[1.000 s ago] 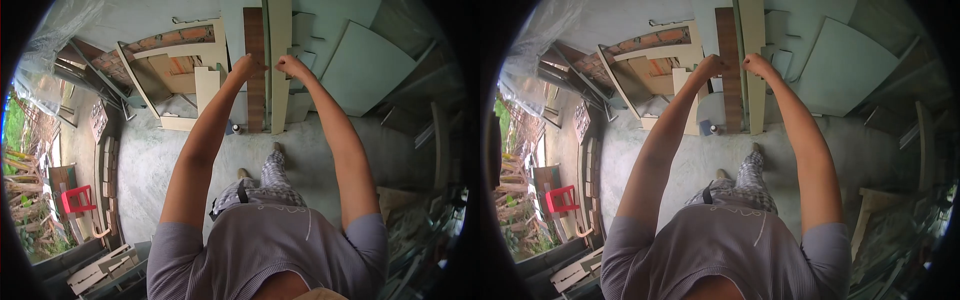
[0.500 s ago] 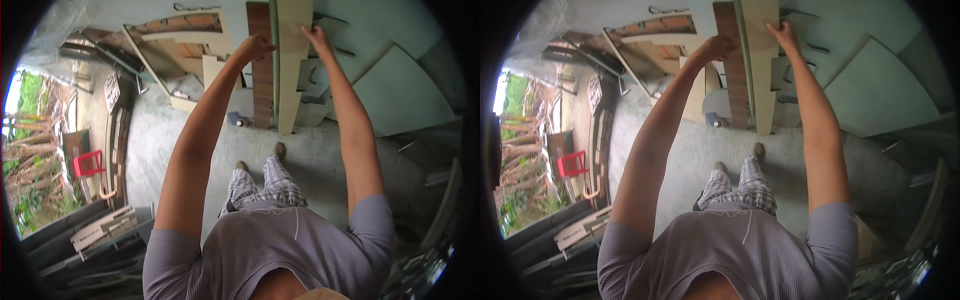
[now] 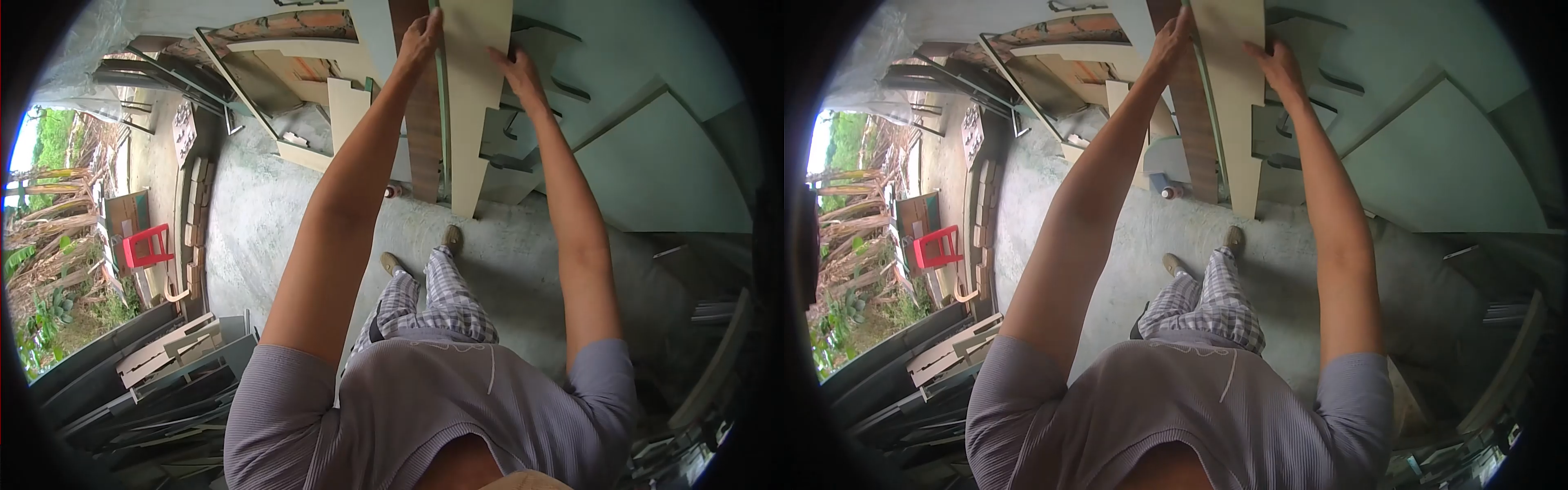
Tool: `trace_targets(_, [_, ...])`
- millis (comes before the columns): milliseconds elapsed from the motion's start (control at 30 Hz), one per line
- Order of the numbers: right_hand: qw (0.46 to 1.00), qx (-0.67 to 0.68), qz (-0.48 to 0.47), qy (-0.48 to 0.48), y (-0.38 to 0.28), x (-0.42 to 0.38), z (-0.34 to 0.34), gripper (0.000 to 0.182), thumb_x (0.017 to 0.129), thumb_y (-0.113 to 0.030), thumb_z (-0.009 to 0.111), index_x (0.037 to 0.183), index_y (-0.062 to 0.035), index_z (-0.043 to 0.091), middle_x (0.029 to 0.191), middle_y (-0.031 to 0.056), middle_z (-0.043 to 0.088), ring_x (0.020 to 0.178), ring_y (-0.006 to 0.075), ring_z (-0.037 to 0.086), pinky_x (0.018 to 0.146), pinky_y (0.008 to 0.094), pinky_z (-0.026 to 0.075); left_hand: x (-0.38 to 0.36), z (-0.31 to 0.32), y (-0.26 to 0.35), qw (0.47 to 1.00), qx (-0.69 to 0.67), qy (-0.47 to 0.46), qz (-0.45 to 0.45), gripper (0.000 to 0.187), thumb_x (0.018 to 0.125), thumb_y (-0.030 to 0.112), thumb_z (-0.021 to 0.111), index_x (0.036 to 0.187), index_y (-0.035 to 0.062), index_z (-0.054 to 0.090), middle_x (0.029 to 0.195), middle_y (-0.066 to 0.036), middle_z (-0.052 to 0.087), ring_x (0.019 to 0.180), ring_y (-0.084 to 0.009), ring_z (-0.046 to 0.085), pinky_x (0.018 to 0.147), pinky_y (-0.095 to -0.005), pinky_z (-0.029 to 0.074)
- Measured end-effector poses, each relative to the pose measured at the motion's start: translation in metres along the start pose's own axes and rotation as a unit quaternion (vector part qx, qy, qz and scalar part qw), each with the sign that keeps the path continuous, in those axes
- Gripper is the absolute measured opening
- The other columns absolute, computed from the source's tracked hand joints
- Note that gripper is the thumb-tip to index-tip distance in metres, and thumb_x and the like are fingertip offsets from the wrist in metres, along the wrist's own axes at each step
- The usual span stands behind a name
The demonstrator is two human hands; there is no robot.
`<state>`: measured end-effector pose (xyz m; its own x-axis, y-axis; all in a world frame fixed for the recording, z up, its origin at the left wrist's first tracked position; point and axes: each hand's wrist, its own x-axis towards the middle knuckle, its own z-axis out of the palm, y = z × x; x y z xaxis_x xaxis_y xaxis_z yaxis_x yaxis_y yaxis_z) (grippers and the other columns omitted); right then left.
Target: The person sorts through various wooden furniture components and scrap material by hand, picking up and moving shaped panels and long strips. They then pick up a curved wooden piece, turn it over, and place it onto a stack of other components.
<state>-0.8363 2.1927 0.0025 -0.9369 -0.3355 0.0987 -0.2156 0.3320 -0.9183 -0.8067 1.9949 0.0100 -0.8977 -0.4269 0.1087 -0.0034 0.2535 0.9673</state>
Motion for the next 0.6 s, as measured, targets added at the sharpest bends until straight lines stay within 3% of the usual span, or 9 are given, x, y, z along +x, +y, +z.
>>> trace_targets(33, [0.999,-0.005,-0.008,-0.038,0.002,0.003,-0.002,0.058,0.075,-0.051,0.059,0.105,-0.0009,0.055,0.091,0.0107,0.061,0.081,0.0197,0.056,0.075,0.0295,0.042,0.001,-0.001,0.0,0.998,-0.035,-0.021,-0.044,0.083,0.077,0.068,0.036,0.107,-0.0084,0.052,0.103,-0.021,0.056,0.098,-0.0288,0.053,0.086,-0.0337,0.039])
trace_targets(133, [0.997,-0.043,-0.033,-0.047,0.002,0.001,-0.01,0.058,0.075,-0.051,0.059,0.106,-0.0026,0.055,0.095,0.0122,0.06,0.089,0.0207,0.056,0.079,0.0297,0.04,0.005,-0.004,0.001,0.99,-0.085,-0.059,-0.095,0.086,0.077,0.073,0.027,0.117,-0.0006,0.047,0.105,-0.012,0.053,0.093,-0.0203,0.051,0.082,-0.0329,0.04])
trace_targets(200, [0.997,-0.007,-0.051,-0.055,-0.004,-0.023,-0.016,0.06,0.076,-0.052,0.057,0.109,-0.0015,0.053,0.101,0.0124,0.058,0.096,0.0201,0.053,0.083,0.0292,0.038,0.0,-0.009,-0.002,0.992,-0.087,-0.049,-0.082,0.089,0.075,0.075,0.028,0.116,-0.002,0.046,0.105,-0.012,0.053,0.092,-0.0203,0.051,0.081,-0.0334,0.04])
trace_targets(267, [0.995,0.09,-0.003,-0.053,-0.011,-0.048,-0.031,0.061,0.079,-0.051,0.056,0.112,0.0004,0.049,0.105,0.0104,0.056,0.099,0.018,0.05,0.087,0.028,0.036,0.007,-0.007,-0.002,0.993,-0.027,-0.071,-0.094,0.091,0.072,0.076,0.031,0.115,-0.0029,0.046,0.107,-0.014,0.053,0.095,-0.0216,0.052,0.084,-0.0321,0.039])
trace_targets(300, [0.991,0.11,0.014,-0.068,-0.008,-0.061,-0.04,0.061,0.08,-0.05,0.055,0.113,0.0011,0.048,0.105,0.0088,0.055,0.099,0.0169,0.048,0.088,0.0274,0.035,0.0,-0.006,0.012,0.994,-0.016,-0.061,-0.089,0.083,0.073,0.07,0.044,0.112,-0.0027,0.048,0.104,-0.015,0.056,0.095,-0.0222,0.054,0.082,-0.0311,0.041])
trace_targets(333, [0.987,0.131,0.032,-0.084,-0.004,-0.073,-0.051,0.061,0.08,-0.049,0.055,0.114,0.0017,0.047,0.105,0.0072,0.054,0.099,0.0158,0.047,0.089,0.0268,0.033,-0.004,-0.004,0.017,0.994,-0.019,-0.055,-0.088,0.083,0.073,0.07,0.044,0.112,-0.0027,0.048,0.104,-0.015,0.056,0.095,-0.0222,0.054,0.082,-0.0311,0.041])
trace_targets(400, [0.987,0.129,0.056,-0.079,-0.007,-0.099,-0.071,0.06,0.081,-0.048,0.056,0.114,0.0006,0.047,0.103,0.0053,0.053,0.096,0.0146,0.045,0.089,0.0255,0.032,-0.007,0.004,0.021,0.997,0.027,-0.078,-0.009,0.07,0.073,0.056,0.058,0.105,-0.0066,0.052,0.093,-0.017,0.06,0.086,-0.0238,0.058,0.073,-0.0329,0.046])
trace_targets(433, [0.987,0.127,0.065,-0.068,-0.008,-0.111,-0.077,0.06,0.08,-0.049,0.056,0.113,0.0002,0.047,0.103,0.0048,0.052,0.096,0.0143,0.045,0.089,0.0254,0.032,-0.001,0.008,0.01,0.998,0.038,-0.057,0.016,0.057,0.071,0.044,0.065,0.101,-0.0031,0.056,0.085,-0.015,0.062,0.079,-0.023,0.061,0.067,-0.0332,0.047])
trace_targets(600, [0.984,0.146,0.085,-0.047,0.011,-0.148,-0.091,0.055,0.079,-0.047,0.059,0.109,-0.0019,0.05,0.101,0.0024,0.052,0.095,0.0125,0.044,0.089,0.0249,0.031,0.004,0.015,-0.002,0.997,0.078,-0.009,-0.018,0.044,0.07,0.039,0.064,0.092,0.0016,0.062,0.075,-0.013,0.063,0.072,-0.0234,0.062,0.066,-0.0338,0.047])
